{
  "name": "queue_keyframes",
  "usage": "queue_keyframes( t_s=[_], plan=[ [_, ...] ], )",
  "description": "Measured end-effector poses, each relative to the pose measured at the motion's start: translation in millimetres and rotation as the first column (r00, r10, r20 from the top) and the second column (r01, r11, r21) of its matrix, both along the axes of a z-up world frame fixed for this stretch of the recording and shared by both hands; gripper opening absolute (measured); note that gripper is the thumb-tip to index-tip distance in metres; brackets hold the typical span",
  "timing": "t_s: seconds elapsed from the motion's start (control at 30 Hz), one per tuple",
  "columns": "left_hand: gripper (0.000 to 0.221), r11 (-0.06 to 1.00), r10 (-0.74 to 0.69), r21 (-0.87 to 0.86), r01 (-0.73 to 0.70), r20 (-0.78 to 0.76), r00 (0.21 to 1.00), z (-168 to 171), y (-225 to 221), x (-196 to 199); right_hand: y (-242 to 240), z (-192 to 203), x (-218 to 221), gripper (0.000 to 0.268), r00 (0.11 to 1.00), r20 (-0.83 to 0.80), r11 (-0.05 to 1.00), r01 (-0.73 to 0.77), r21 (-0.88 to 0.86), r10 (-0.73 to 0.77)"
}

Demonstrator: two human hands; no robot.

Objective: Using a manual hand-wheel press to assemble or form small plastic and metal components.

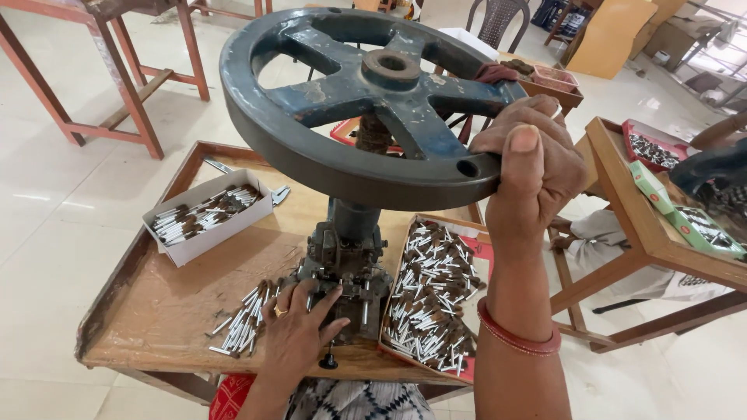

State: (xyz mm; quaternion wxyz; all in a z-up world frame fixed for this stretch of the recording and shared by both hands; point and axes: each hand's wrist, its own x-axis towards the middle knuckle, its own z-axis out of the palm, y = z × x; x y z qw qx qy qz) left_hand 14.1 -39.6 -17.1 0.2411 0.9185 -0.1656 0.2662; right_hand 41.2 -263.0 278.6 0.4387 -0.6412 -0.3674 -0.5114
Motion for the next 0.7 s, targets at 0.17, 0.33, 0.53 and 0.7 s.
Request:
queue_keyframes(
  t_s=[0.17, 0.33, 0.53, 0.7],
  plan=[
    [0.046, 0.999, 0.015, -0.042, -0.014, 0.028, 0.999, 8, -8, -3, 49, 7, -33, 0.045, 0.918, 0.032, 0.9, 0.394, -0.183, -0.396],
    [0.025, 1.0, 0.02, 0.026, -0.017, -0.103, 0.995, 25, -20, -1, 115, 22, -52, 0.042, 0.572, 0.309, 0.525, 0.82, -0.227, -0.76],
    [0.032, 0.993, 0.064, -0.109, -0.055, 0.089, 0.994, 7, -32, 11, 25, 12, -31, 0.038, 0.925, 0.105, 0.875, 0.381, -0.3, -0.366],
    [0.029, 0.956, -0.244, -0.15, 0.254, 0.08, 0.966, -46, -67, 25, -28, -1, 19, 0.056, 0.997, -0.07, 0.996, 0.037, -0.078, -0.043]
  ],
)
